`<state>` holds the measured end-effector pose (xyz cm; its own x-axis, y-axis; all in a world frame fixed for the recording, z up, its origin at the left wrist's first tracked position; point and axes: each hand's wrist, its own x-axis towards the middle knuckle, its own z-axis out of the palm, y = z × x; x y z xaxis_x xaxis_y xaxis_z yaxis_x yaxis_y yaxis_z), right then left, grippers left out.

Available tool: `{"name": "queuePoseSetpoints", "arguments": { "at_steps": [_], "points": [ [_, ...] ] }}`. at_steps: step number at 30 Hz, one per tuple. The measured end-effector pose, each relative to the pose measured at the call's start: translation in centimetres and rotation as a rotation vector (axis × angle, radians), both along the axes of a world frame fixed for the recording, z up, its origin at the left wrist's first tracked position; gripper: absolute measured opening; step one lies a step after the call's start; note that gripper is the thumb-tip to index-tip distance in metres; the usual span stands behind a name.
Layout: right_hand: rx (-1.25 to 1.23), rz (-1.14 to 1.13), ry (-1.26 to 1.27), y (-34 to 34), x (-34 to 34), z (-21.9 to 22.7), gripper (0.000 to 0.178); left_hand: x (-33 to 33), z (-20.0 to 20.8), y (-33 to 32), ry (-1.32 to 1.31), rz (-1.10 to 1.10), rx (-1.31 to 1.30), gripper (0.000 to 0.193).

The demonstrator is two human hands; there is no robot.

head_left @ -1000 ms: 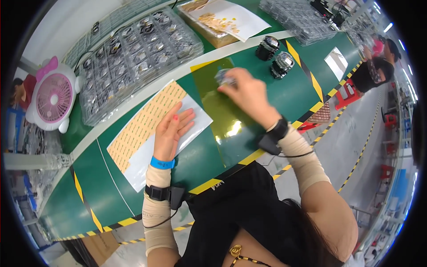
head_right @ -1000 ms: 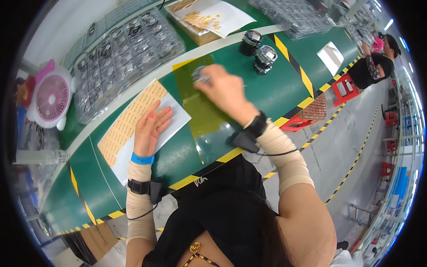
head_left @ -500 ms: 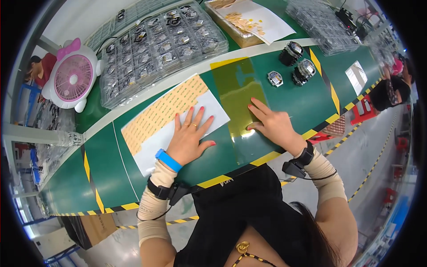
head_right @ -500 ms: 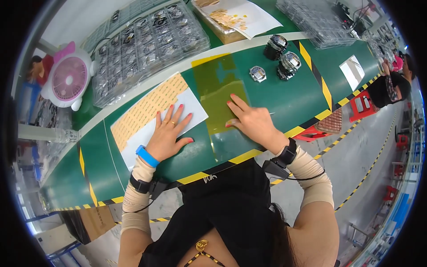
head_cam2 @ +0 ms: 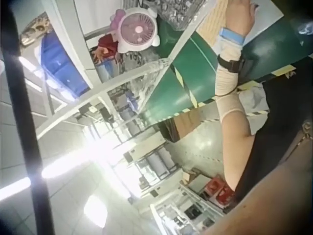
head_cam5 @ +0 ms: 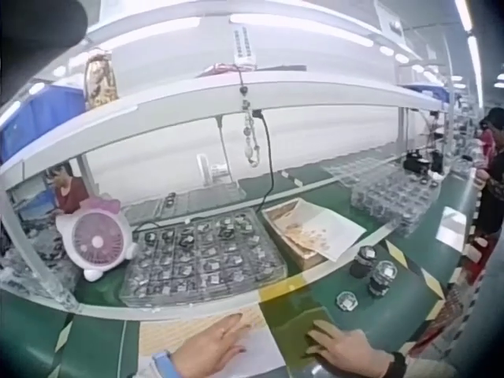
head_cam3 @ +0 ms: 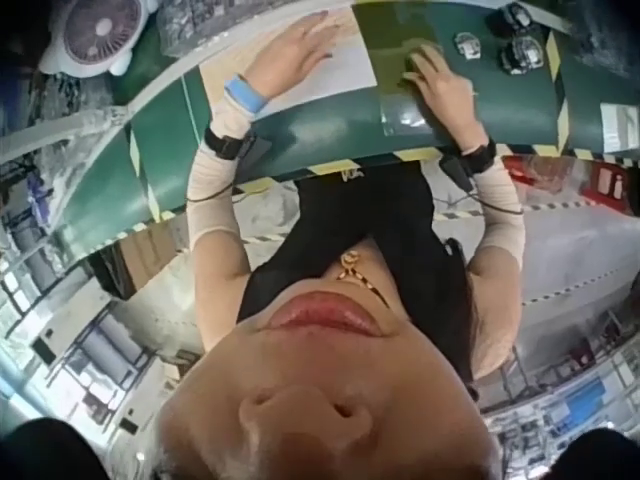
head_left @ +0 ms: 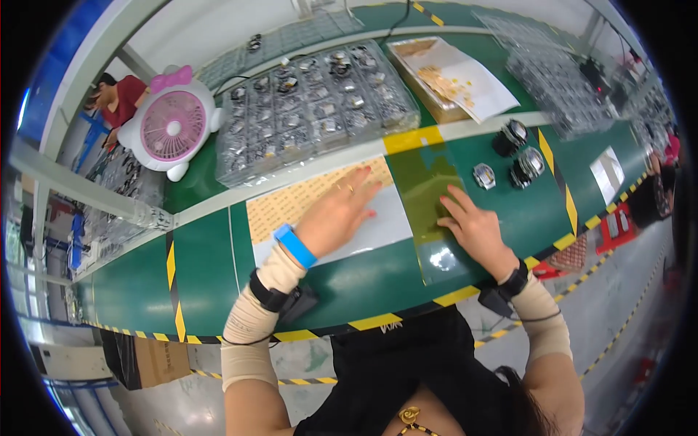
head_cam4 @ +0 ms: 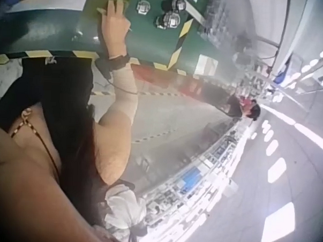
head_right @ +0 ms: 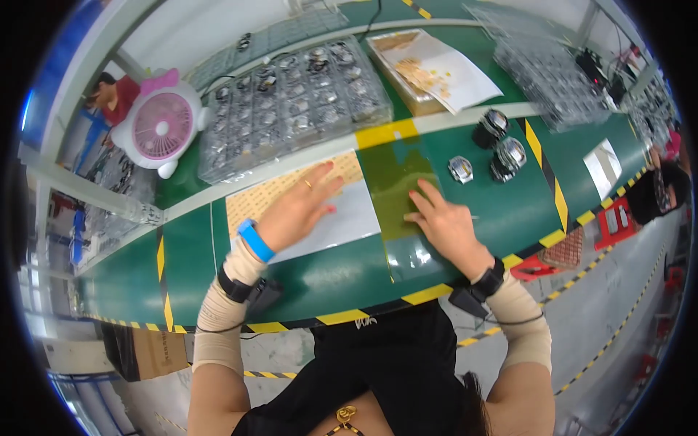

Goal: Assembling small electronic components into a housing and marking them at a production line station.

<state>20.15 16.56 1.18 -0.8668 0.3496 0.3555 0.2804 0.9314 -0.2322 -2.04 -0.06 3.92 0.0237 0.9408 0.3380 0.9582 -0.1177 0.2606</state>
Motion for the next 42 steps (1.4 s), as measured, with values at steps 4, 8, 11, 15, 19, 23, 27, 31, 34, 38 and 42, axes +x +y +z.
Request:
{"name": "queuePoseSetpoints", "arguments": {
  "at_steps": [4,8,11,15,19,23,27,31,34,38,42],
  "points": [
    [-0.022,0.171,0.117,-2.4,-1.7,-0.1,0.031,-8.7,3.8,3.9,0.068,0.224,0.111,0.022],
    [0.002,0.306,0.041,-3.8,-3.1,-1.4,0.029,-19.0,3.0,8.6,0.093,0.698,0.010,0.021],
    [-0.011,0.367,0.099,-4.2,-3.9,-1.3,0.028,-27.6,1.0,8.6,0.055,0.908,-0.162,0.026],
    [-0.012,0.336,0.089,-3.3,-3.5,-1.6,0.027,-26.5,0.1,13.2,-0.071,1.188,-0.205,0.034],
    [-0.080,0.341,0.013,-3.2,-3.7,-0.9,0.026,-27.4,0.0,13.3,0.146,1.124,-0.118,0.043],
    [-0.094,0.357,0.049,-2.9,-4.0,-0.8,0.026,-28.2,-0.6,14.2,0.066,1.095,-0.291,0.042],
    [-0.076,0.376,0.168,-2.7,-5.7,1.1,0.029,-29.3,0.2,12.2,-0.154,0.883,0.006,0.039],
    [-0.065,0.176,0.319,-1.1,-7.7,3.0,0.042,-16.7,2.7,13.4,-1.114,0.419,-0.014,0.029],
    [-0.098,0.122,0.374,-0.8,-10.0,4.2,0.045,-7.6,3.1,9.1,-1.344,0.235,-0.290,0.030],
    [-0.016,0.354,0.381,0.3,-9.9,1.5,0.041,-2.2,1.0,5.2,-1.655,0.126,-0.445,0.029],
    [-0.122,0.520,0.250,-0.7,-9.4,0.9,0.032,-0.9,-0.8,2.2,-1.856,0.148,-0.422,0.026]
  ]
}}
